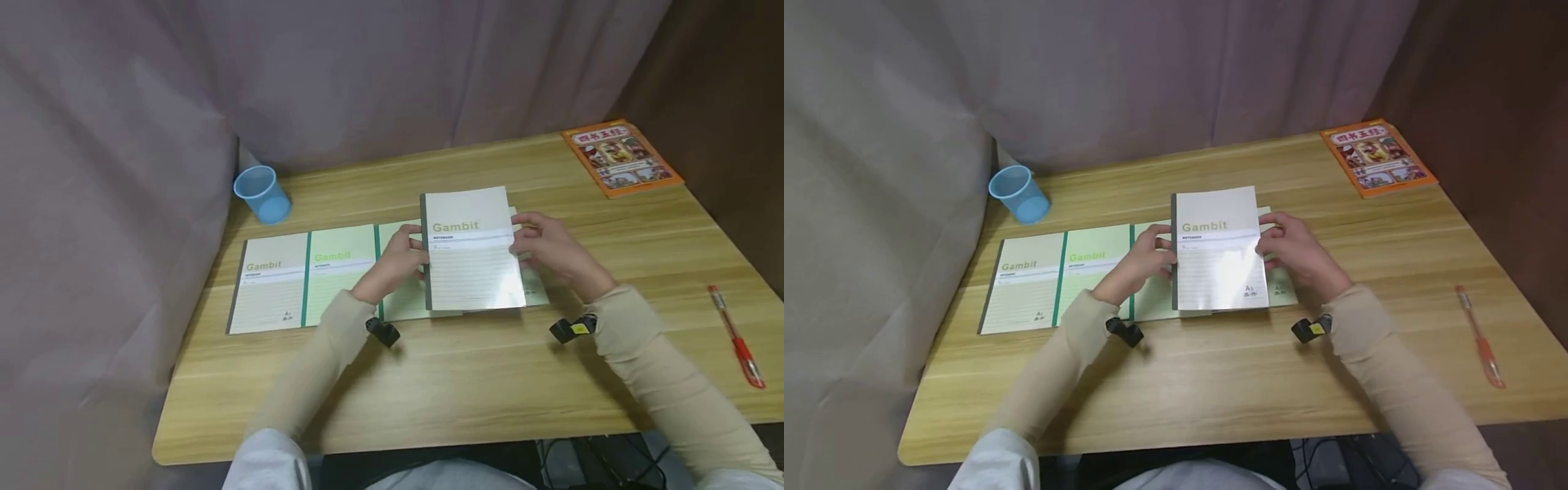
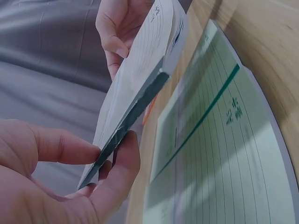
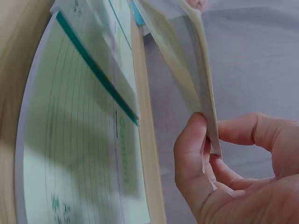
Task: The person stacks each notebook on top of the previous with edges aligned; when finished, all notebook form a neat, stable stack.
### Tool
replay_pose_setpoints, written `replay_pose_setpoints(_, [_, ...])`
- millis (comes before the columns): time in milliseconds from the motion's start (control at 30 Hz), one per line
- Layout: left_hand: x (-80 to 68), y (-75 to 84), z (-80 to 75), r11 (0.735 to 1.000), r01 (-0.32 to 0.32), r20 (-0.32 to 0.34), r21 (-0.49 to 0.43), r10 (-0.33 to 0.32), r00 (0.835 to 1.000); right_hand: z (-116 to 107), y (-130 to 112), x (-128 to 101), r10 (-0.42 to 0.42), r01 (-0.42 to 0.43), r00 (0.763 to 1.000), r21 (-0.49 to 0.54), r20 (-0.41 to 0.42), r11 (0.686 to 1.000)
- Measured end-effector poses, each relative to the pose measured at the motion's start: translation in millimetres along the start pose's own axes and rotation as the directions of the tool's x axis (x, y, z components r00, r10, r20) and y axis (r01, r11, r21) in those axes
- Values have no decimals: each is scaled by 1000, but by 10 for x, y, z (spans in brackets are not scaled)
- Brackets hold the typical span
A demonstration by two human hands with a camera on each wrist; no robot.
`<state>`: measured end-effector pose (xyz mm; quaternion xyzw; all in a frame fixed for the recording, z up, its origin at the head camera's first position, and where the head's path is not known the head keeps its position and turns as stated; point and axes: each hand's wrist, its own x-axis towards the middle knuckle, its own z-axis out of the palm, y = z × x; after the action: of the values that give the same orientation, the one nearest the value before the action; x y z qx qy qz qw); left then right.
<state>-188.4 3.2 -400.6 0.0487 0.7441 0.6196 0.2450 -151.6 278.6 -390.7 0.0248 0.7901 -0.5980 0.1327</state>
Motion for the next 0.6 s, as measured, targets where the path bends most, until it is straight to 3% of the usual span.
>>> replay_pose_setpoints(600, [-146,-195,-416,999,37,-109,25,-34,993,450,-71,250,11,-12,997,9,72,1000])
